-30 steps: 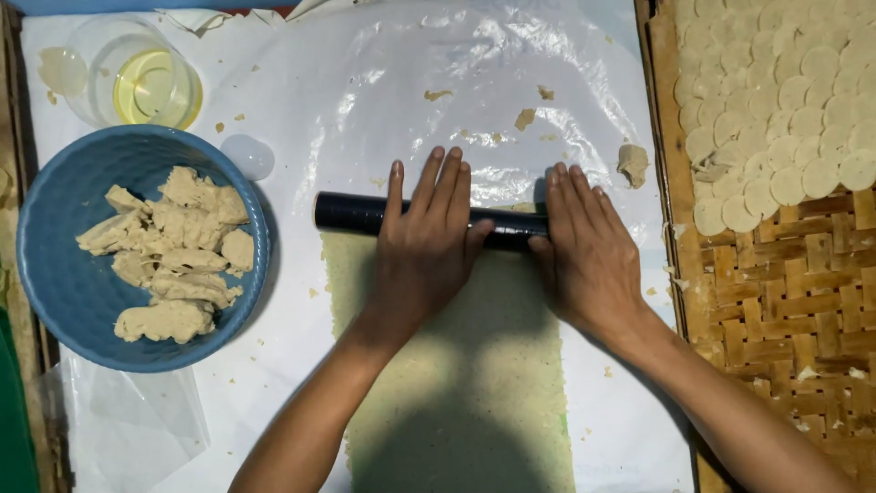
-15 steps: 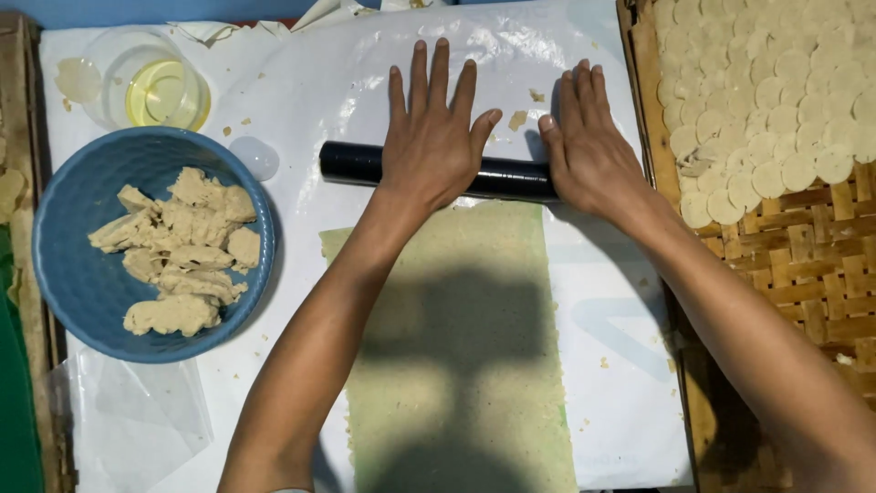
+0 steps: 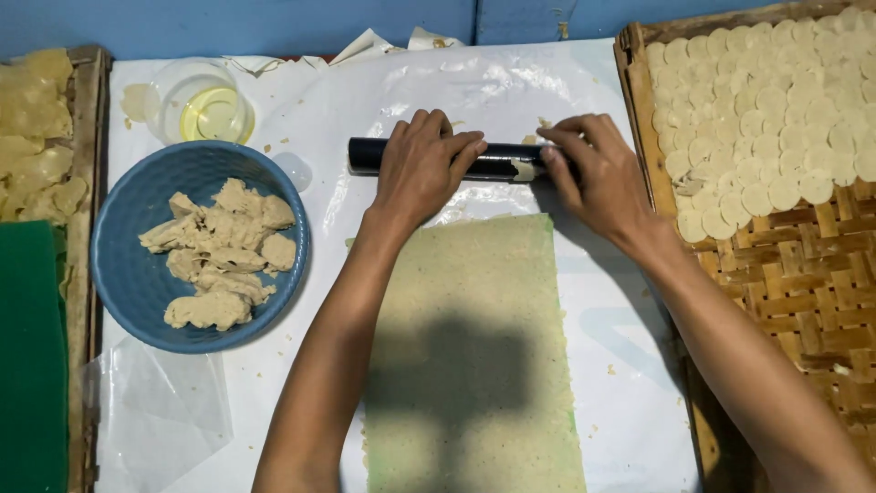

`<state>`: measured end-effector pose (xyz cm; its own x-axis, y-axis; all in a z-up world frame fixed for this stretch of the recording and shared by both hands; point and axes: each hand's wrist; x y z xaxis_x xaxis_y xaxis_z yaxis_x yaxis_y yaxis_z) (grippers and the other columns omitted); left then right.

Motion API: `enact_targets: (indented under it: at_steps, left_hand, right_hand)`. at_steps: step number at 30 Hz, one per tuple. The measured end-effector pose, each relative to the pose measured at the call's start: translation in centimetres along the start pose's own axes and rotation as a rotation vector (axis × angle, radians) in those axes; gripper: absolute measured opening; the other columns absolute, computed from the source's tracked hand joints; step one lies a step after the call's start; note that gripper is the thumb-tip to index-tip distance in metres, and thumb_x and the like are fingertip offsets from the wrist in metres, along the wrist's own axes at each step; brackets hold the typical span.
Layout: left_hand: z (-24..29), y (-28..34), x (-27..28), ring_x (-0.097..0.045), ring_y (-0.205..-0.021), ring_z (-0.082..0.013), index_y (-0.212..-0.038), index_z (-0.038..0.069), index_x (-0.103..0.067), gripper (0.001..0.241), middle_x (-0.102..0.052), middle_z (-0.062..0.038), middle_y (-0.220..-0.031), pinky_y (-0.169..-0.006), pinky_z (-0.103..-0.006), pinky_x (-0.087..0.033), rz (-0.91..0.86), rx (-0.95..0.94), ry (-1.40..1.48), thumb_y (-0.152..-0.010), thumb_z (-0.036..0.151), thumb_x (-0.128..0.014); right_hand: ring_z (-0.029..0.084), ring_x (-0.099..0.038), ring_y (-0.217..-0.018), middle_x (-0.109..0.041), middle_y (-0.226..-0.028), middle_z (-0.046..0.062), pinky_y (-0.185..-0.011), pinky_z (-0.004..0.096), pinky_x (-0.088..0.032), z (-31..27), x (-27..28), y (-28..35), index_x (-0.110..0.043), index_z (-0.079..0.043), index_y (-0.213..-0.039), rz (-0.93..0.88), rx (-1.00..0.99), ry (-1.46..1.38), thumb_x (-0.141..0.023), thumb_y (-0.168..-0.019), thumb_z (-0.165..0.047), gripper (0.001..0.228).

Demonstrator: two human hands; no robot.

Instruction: Rolling out dough and cutting small circular shapes using a round cutter.

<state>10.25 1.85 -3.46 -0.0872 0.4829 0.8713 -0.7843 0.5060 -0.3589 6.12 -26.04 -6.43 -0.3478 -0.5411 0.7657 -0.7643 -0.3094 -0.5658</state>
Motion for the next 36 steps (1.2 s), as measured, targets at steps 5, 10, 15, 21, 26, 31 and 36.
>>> enact_targets:
  at_steps: [5,10,15,21,26,31,36]
  left_hand:
    - [0.3,-0.4,0.5,-0.058,-0.088,-0.0258,-0.104,0.024,-0.080,0.041,-0.061,-0.007,-0.087,-0.078,-0.0409,-0.042,-0.018,0.026,-0.016,-0.109,0.047,-0.046]
    - [0.1,-0.5,0.1,-0.058,-0.087,-0.0260,-0.096,0.022,-0.080,0.048,-0.062,-0.007,-0.085,-0.077,-0.0410,-0.041,-0.014,0.050,-0.017,-0.109,0.050,-0.043]
    - [0.2,-0.8,0.4,-0.057,-0.084,-0.0265,-0.088,0.019,-0.078,0.053,-0.062,-0.009,-0.084,-0.076,-0.0410,-0.039,-0.046,0.077,0.017,-0.110,0.050,-0.041]
    - [0.3,-1.1,0.9,-0.059,-0.083,-0.0266,-0.081,0.018,-0.075,0.058,-0.063,-0.009,-0.082,-0.074,-0.0408,-0.039,-0.076,0.098,0.038,-0.110,0.053,-0.039]
    - [0.4,-1.0,1.1,-0.059,-0.084,-0.0264,-0.085,0.019,-0.076,0.056,-0.064,-0.008,-0.084,-0.076,-0.0411,-0.040,-0.110,0.111,0.019,-0.110,0.053,-0.040]
    - [0.8,-0.7,1.6,-0.060,-0.090,-0.0262,-0.104,0.024,-0.079,0.046,-0.066,-0.007,-0.090,-0.081,-0.0415,-0.041,-0.157,0.092,0.031,-0.110,0.050,-0.042]
    - [1.9,0.4,3.4,-0.062,-0.104,-0.0311,-0.134,0.017,-0.069,0.048,-0.070,-0.014,-0.106,-0.092,-0.0450,-0.043,-0.232,-0.036,0.032,-0.097,0.049,-0.069]
  right_hand:
    - [0.028,-0.066,-0.099,-0.069,-0.101,0.009,-0.083,0.037,-0.055,-2.3,0.1,0.7,-0.080,-0.008,-0.108,0.001,0.065,0.062,-0.073,-0.101,-0.013,0.012]
    - [0.023,-0.067,-0.095,-0.071,-0.096,0.005,-0.080,0.032,-0.057,-3.3,-0.4,0.7,-0.081,-0.011,-0.105,0.085,0.094,0.085,-0.078,-0.098,-0.009,0.008]
    - [0.030,-0.068,-0.095,-0.068,-0.096,0.009,-0.082,0.038,-0.057,-5.1,0.7,0.2,-0.072,-0.005,-0.101,0.050,0.055,-0.034,-0.077,-0.094,-0.001,0.009]
    - [0.029,-0.073,-0.088,-0.073,-0.091,0.009,-0.080,0.037,-0.058,-5.9,3.3,0.8,-0.074,-0.005,-0.103,-0.026,-0.277,-0.357,-0.078,-0.094,0.000,0.011]
    - [0.023,-0.068,-0.084,-0.072,-0.084,0.014,-0.081,0.039,-0.056,-8.8,8.0,2.5,-0.074,-0.001,-0.105,-0.148,-0.554,-0.518,-0.077,-0.089,0.003,0.017]
    - [0.014,-0.062,-0.079,-0.071,-0.079,0.006,-0.079,0.030,-0.054,-8.9,6.1,5.1,-0.078,-0.004,-0.101,-0.260,-0.698,-0.613,-0.079,-0.085,-0.002,0.016]
    - [0.021,-0.071,-0.081,-0.073,-0.082,0.009,-0.076,0.034,-0.054,-8.5,4.3,5.6,-0.078,-0.008,-0.100,-0.163,-0.612,-0.418,-0.083,-0.084,-0.004,0.017]
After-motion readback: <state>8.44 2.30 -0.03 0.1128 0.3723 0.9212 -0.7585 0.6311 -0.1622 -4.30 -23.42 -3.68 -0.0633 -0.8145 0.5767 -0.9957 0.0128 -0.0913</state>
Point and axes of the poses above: each hand's wrist, its own y-axis away from the middle knuckle, its own x-axis out of the back of the hand, z = x × y
